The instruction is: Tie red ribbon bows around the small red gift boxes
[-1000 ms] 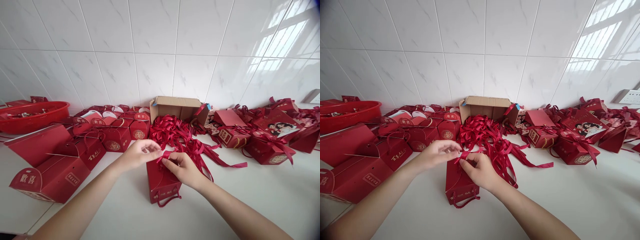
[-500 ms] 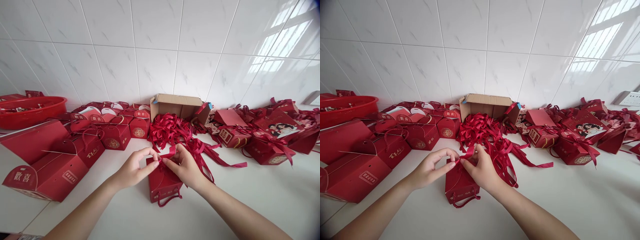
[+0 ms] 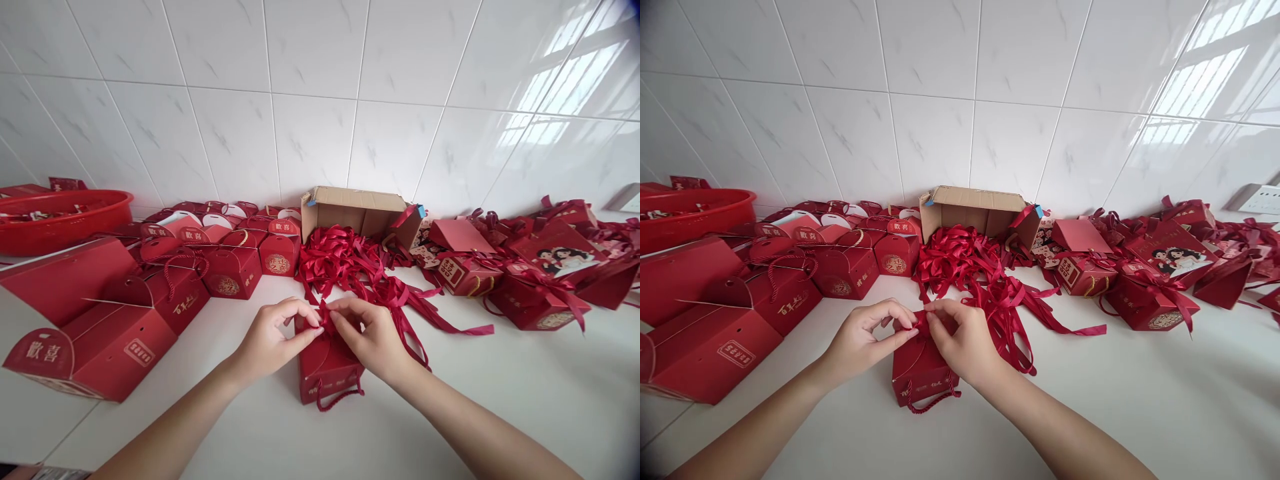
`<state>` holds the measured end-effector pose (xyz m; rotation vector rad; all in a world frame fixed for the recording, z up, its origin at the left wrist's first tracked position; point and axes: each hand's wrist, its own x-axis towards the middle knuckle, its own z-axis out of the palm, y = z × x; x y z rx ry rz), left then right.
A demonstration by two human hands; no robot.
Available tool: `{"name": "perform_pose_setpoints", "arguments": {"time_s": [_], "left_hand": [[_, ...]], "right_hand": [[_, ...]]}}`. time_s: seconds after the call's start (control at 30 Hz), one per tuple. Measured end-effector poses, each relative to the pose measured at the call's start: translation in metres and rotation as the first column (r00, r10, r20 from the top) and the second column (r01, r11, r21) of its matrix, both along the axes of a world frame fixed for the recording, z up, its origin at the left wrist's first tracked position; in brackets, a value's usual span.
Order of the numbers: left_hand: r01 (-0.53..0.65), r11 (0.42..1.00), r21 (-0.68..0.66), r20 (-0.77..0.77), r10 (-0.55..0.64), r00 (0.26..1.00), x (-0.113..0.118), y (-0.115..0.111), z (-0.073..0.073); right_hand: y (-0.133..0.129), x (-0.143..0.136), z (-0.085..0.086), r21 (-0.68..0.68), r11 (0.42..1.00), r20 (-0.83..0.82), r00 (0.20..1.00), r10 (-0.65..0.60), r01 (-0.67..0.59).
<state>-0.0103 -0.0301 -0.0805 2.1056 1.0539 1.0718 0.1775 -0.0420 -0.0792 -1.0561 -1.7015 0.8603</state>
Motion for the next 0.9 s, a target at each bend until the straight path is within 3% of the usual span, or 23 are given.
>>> {"name": "perform_pose_setpoints", "arguments": {"time_s": [0.17,0.27,0.33,0.4,0.53,0.63,0.73,0.9], "left_hand": [[-0.045,0.998,-0.046,0.031,0.047,0.998,0.002,0.000,-0.002],[-0.041,0.995,-0.096,0.047,0.046,0.998,0.004,0.000,-0.002],[-0.044,0.993,-0.114,0.049,0.050,0.998,0.004,-0.001,-0.001],[-0.059,0.991,-0.116,0.052,0.065,0.997,0.004,-0.001,-0.001],[-0.069,0.991,-0.112,0.068,0.077,0.995,0.007,0.000,-0.003],[-0.034,0.993,-0.109,0.108,0.046,0.993,0.011,0.002,-0.005],[-0.032,0.996,-0.086,0.169,0.047,0.985,0.011,0.003,-0.004],[0.003,0.998,-0.059,-0.002,-0.003,1.000,0.009,0.000,0.000]], "right_hand": [[-0.005,0.001,0.000,0.162,0.985,0.219,0.975,0.029,-0.066],[-0.004,0.000,-0.007,0.211,0.977,0.238,0.969,-0.070,0.019],[-0.002,0.000,-0.009,0.149,0.986,0.214,0.972,-0.101,0.069],[0.000,0.001,-0.007,-0.006,0.998,0.167,0.984,-0.068,0.070],[0.002,0.003,0.001,-0.277,0.958,0.020,0.996,0.083,-0.074],[0.003,0.003,0.003,-0.308,0.933,-0.054,0.983,0.176,-0.184],[0.002,0.002,0.001,-0.321,0.934,-0.127,0.984,0.123,-0.158],[-0.002,0.001,0.000,-0.371,0.922,-0.182,0.982,0.048,-0.113]]}}
